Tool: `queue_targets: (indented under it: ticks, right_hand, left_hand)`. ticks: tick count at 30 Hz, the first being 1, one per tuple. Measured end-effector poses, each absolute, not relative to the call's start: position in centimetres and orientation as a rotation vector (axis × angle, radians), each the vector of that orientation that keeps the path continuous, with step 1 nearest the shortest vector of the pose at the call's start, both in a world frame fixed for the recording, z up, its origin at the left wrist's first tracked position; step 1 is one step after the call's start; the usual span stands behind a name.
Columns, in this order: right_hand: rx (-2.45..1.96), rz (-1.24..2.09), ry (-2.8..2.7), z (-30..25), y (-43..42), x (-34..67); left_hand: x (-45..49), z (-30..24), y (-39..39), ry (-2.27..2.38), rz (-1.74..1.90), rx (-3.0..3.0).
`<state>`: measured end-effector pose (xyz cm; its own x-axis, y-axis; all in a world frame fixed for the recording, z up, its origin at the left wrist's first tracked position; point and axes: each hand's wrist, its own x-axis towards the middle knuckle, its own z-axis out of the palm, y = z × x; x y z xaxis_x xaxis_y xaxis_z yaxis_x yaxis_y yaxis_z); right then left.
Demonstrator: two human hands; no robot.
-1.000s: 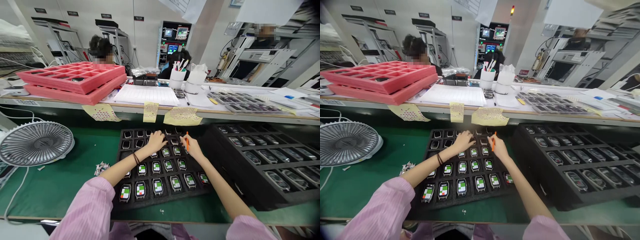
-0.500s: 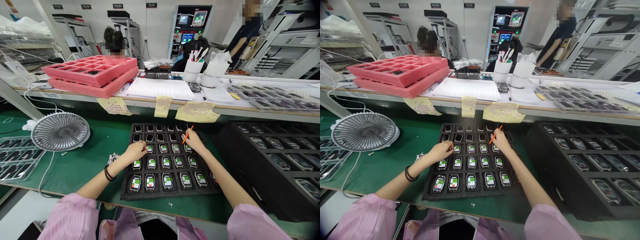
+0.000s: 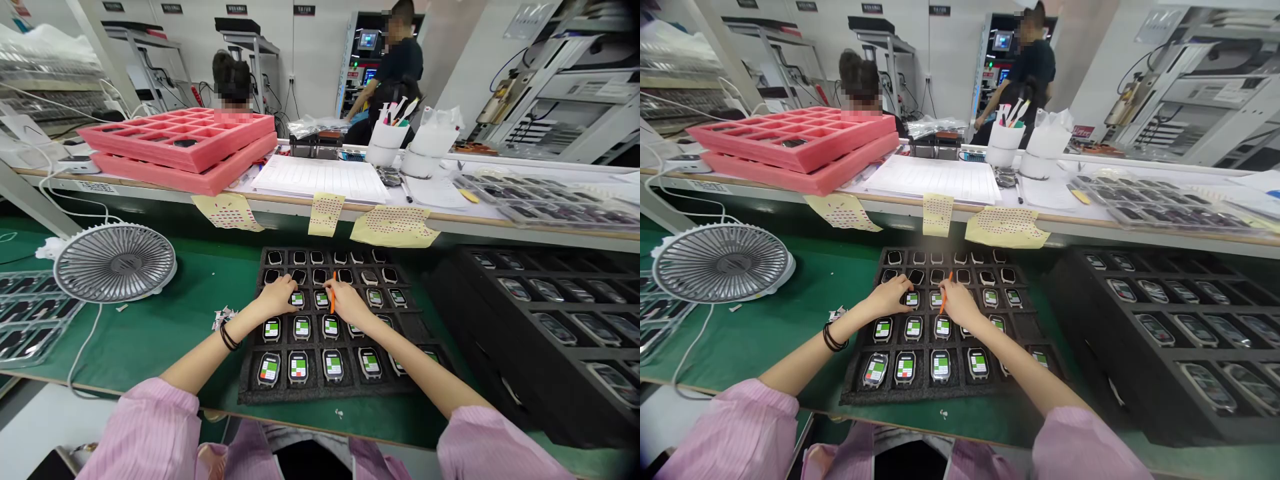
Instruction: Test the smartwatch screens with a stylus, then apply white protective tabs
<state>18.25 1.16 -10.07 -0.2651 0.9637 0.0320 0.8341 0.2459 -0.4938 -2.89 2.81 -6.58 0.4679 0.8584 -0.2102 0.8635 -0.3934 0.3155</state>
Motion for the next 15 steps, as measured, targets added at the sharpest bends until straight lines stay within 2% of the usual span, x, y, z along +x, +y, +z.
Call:
queue_targets:
  ticks: [6, 10, 15]
  right_hand:
    - [-1.736, 0.622, -2.155, -10.0, 1.6, 18.3]
    - [-1.744, 0.673, -2.112, -10.2, 2.2, 17.7]
    - [-1.583, 0.867, -2.052, -10.2, 2.2, 17.2]
  left_hand:
    - [-4.1, -6.0, 3.2, 1.358, 0.26, 2.198]
    - [-4.4, -4.0, 2.7, 1.046, 0.613, 1.727]
    - [-3.5, -0.9, 1.4, 0.832, 0.776, 1.454]
